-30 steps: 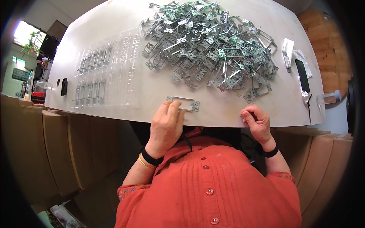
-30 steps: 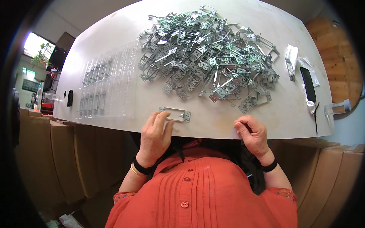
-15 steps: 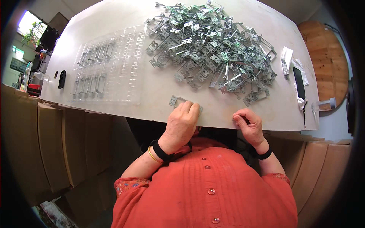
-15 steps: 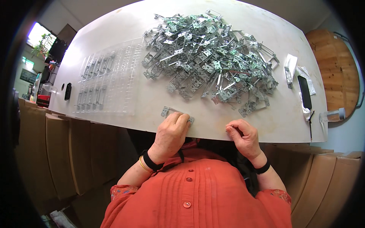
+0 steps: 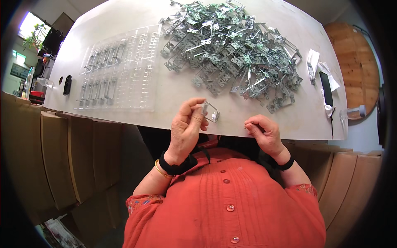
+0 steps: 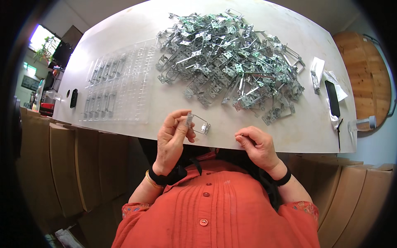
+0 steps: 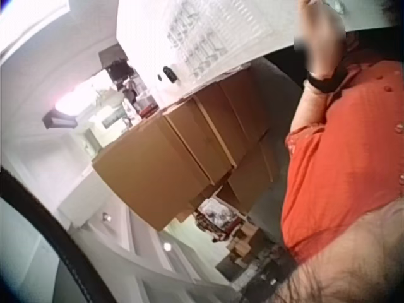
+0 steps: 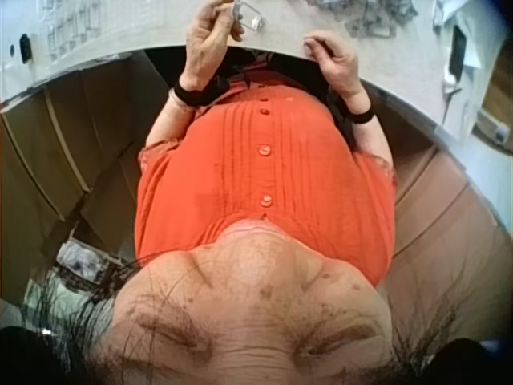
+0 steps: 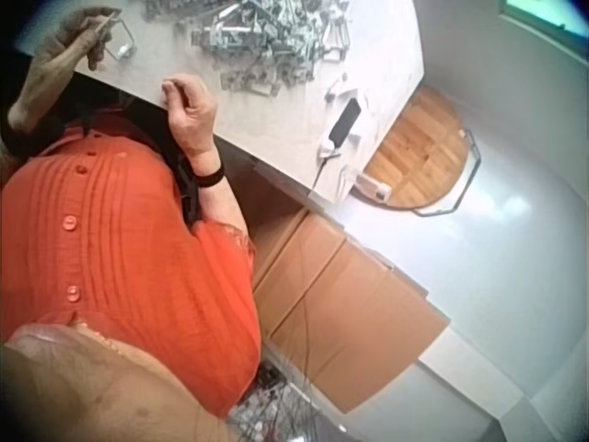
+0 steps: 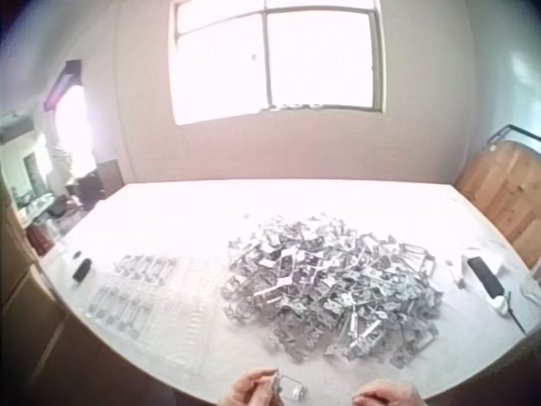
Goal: The person picks small metal brackets from a pile on a table and places them into a clear plastic organizer tray. They handle the items one by one, orienting them before placing them into the designated slots.
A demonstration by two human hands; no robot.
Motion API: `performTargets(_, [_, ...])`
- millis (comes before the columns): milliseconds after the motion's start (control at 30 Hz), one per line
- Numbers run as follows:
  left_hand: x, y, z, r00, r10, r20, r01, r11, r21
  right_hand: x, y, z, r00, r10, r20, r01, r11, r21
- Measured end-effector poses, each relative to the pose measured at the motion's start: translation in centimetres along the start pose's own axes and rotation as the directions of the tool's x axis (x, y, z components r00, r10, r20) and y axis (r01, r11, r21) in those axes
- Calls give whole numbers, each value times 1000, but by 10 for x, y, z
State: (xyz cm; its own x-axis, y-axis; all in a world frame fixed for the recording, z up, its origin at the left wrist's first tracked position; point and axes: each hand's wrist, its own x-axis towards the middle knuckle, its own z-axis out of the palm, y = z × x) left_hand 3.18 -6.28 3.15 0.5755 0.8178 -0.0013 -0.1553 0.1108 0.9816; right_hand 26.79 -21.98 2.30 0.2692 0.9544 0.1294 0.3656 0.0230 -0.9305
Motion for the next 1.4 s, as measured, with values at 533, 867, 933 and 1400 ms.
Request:
performTargets(533, [4,4,-36,980,-197,1,196,975,-104,30,-9,32,999,33,22,-33,999,20])
performTargets(867, [0,-5,-33,991,-124,-46,132,958,254,37,-8,42,1000,30,-9,-29,996,81])
performTargets(933, [0,-3,-33,990,-129,-62,142,949,282,40,-9,45,1000,16,-16,-14,995,97])
performTargets(1400, [0,-21,-39,999,-52,-14,54,948,315,50,-3,63,993,-55,-104,66,992,106])
